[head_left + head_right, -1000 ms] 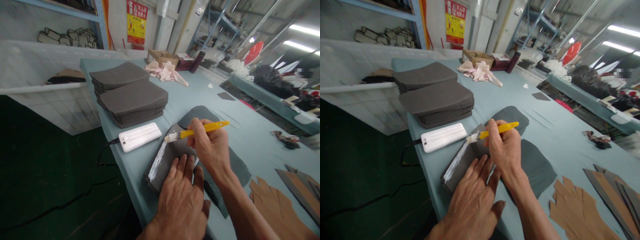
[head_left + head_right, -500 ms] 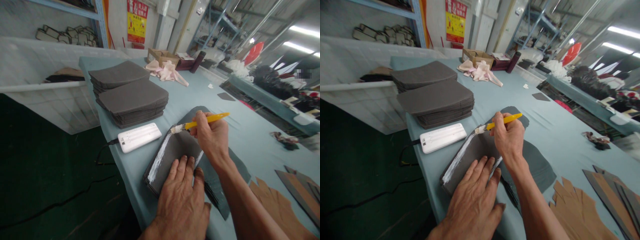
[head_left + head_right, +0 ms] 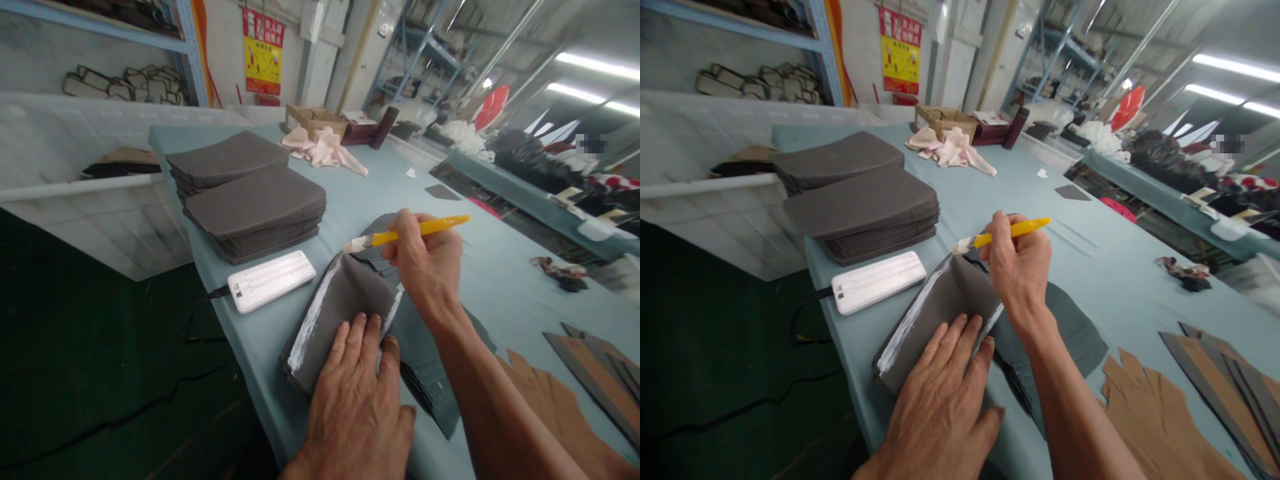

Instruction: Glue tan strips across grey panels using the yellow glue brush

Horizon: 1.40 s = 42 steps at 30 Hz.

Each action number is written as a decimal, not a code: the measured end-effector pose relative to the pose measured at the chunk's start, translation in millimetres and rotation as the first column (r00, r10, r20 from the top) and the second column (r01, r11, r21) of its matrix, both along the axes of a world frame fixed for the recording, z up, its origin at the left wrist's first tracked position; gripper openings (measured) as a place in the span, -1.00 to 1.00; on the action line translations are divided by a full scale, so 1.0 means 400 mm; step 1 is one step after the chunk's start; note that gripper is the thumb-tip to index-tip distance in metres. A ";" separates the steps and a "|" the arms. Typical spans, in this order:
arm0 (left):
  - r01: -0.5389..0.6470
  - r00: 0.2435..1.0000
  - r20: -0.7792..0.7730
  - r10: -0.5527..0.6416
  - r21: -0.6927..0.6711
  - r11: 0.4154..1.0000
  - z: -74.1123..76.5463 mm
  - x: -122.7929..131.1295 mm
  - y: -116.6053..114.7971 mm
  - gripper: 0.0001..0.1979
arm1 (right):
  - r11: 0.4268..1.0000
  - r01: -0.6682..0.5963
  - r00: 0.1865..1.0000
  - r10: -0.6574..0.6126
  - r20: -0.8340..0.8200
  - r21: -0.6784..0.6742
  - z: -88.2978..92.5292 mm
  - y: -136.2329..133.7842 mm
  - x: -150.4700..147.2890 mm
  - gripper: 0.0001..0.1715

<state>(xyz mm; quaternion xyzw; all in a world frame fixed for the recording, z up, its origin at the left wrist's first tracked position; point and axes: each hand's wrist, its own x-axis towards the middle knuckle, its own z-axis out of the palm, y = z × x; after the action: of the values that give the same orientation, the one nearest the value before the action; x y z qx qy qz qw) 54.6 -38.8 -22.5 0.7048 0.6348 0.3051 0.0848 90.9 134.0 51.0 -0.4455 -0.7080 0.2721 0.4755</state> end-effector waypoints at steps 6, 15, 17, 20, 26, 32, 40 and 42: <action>0.010 1.000 -0.012 -0.011 -0.029 1.000 -0.005 0.002 -0.002 -0.28 | 0.985 -0.131 0.989 0.137 0.050 -0.108 -0.023 -0.054 -0.006 -0.55; -0.018 1.000 -0.013 0.018 0.040 0.999 -0.003 0.007 -0.006 -0.37 | 1.000 0.010 0.993 -0.011 0.114 0.003 -0.034 0.034 -0.016 -0.60; -0.026 1.000 -0.012 0.026 0.043 0.999 -0.003 0.007 -0.003 -0.36 | 1.000 0.009 0.997 -0.009 0.079 0.010 -0.024 0.024 -0.011 -0.60; -0.029 0.999 -0.022 0.030 0.047 0.998 -0.006 0.009 -0.001 -0.33 | 0.998 -0.055 0.998 0.055 0.032 -0.005 -0.022 -0.007 -0.006 -0.59; -0.022 1.000 -0.012 0.022 0.047 0.999 -0.005 0.008 -0.005 -0.34 | 1.000 -0.028 0.989 0.026 0.144 0.012 -0.049 0.019 -0.013 -0.57; 0.003 1.000 0.025 -0.002 -0.029 1.000 0.002 0.006 -0.001 -0.35 | 0.997 0.039 0.999 -0.041 0.030 0.070 -0.017 0.051 0.003 -0.60; 0.069 0.991 0.129 -0.045 -0.186 0.980 0.029 -0.006 -0.001 -0.26 | 0.997 0.030 0.989 -0.020 -0.144 0.065 0.015 -0.073 0.119 -0.60; 0.084 0.984 0.169 -0.048 -0.214 0.973 0.039 -0.014 -0.003 -0.25 | 0.997 0.057 0.985 -0.048 -0.166 0.051 0.023 -0.113 0.158 -0.57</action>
<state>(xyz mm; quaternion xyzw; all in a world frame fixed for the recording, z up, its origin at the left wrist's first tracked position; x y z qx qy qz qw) 48.9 -40.0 -7.0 0.6847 0.6316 0.2864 0.2241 154.3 88.7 60.1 -0.4267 -0.6615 0.2755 0.5517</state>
